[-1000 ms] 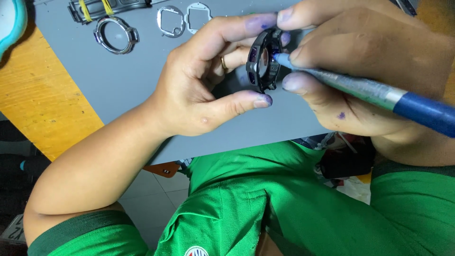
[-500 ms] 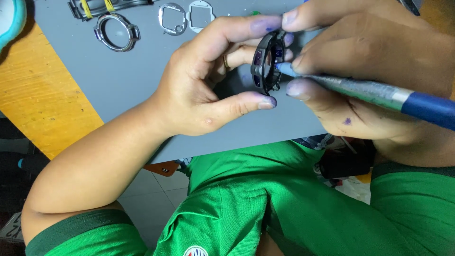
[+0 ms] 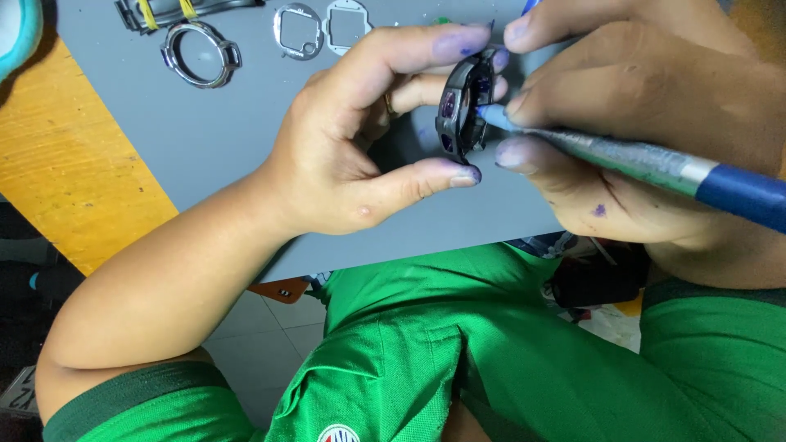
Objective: A person uses a blue permanent marker to color the interior rim of a black watch case on a repair bench.
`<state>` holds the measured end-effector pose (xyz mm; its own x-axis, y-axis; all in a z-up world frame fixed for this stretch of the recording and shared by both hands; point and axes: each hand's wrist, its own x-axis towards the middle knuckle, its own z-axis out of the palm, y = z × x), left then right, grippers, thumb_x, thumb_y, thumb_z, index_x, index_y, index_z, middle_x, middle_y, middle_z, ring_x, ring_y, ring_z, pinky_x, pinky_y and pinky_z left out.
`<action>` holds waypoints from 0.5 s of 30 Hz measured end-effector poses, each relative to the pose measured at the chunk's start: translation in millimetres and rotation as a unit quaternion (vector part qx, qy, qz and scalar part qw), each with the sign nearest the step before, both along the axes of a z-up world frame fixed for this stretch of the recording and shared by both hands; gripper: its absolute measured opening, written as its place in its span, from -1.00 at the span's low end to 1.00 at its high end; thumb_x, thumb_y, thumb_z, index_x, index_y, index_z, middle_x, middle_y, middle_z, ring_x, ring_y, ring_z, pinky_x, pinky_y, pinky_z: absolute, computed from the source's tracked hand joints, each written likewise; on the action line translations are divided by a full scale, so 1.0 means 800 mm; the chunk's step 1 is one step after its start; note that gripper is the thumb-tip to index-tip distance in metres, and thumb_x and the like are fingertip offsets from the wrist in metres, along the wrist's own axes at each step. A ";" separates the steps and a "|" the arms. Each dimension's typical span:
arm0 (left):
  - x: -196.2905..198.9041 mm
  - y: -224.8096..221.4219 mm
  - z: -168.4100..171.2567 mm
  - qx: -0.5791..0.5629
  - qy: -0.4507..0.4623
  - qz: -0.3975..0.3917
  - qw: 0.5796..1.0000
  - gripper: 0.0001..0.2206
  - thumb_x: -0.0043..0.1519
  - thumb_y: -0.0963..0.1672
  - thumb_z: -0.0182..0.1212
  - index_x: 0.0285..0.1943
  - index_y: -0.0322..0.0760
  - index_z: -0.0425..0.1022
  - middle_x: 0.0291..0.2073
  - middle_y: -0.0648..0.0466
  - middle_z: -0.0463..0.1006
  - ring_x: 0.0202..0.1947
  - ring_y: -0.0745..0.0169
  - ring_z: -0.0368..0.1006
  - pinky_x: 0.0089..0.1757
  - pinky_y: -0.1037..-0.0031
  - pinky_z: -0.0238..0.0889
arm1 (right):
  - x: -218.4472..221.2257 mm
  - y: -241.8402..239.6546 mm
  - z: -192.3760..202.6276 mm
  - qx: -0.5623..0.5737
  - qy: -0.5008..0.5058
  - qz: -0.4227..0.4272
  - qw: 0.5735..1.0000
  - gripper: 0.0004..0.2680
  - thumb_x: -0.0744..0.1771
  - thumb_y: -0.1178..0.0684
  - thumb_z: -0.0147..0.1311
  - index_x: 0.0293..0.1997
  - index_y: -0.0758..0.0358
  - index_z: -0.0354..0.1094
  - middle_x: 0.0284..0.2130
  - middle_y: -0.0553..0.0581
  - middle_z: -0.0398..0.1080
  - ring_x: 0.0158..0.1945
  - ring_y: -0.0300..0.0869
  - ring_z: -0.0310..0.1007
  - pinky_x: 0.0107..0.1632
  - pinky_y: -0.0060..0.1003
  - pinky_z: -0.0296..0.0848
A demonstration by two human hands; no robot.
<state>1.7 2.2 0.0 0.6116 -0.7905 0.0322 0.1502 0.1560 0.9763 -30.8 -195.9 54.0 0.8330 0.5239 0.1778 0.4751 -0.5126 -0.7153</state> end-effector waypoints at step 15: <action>-0.007 -0.007 0.004 -0.020 -0.010 0.053 0.998 -0.54 0.02 -0.24 0.14 0.05 -0.38 0.01 -0.01 -0.04 0.18 -0.09 0.21 0.32 0.00 0.53 0.17 | 0.012 0.014 0.003 0.026 -0.112 -0.030 0.993 -0.89 0.22 0.17 -0.12 -0.47 0.46 0.21 -0.55 0.21 0.25 -0.35 0.06 0.28 -0.23 -0.21 0.28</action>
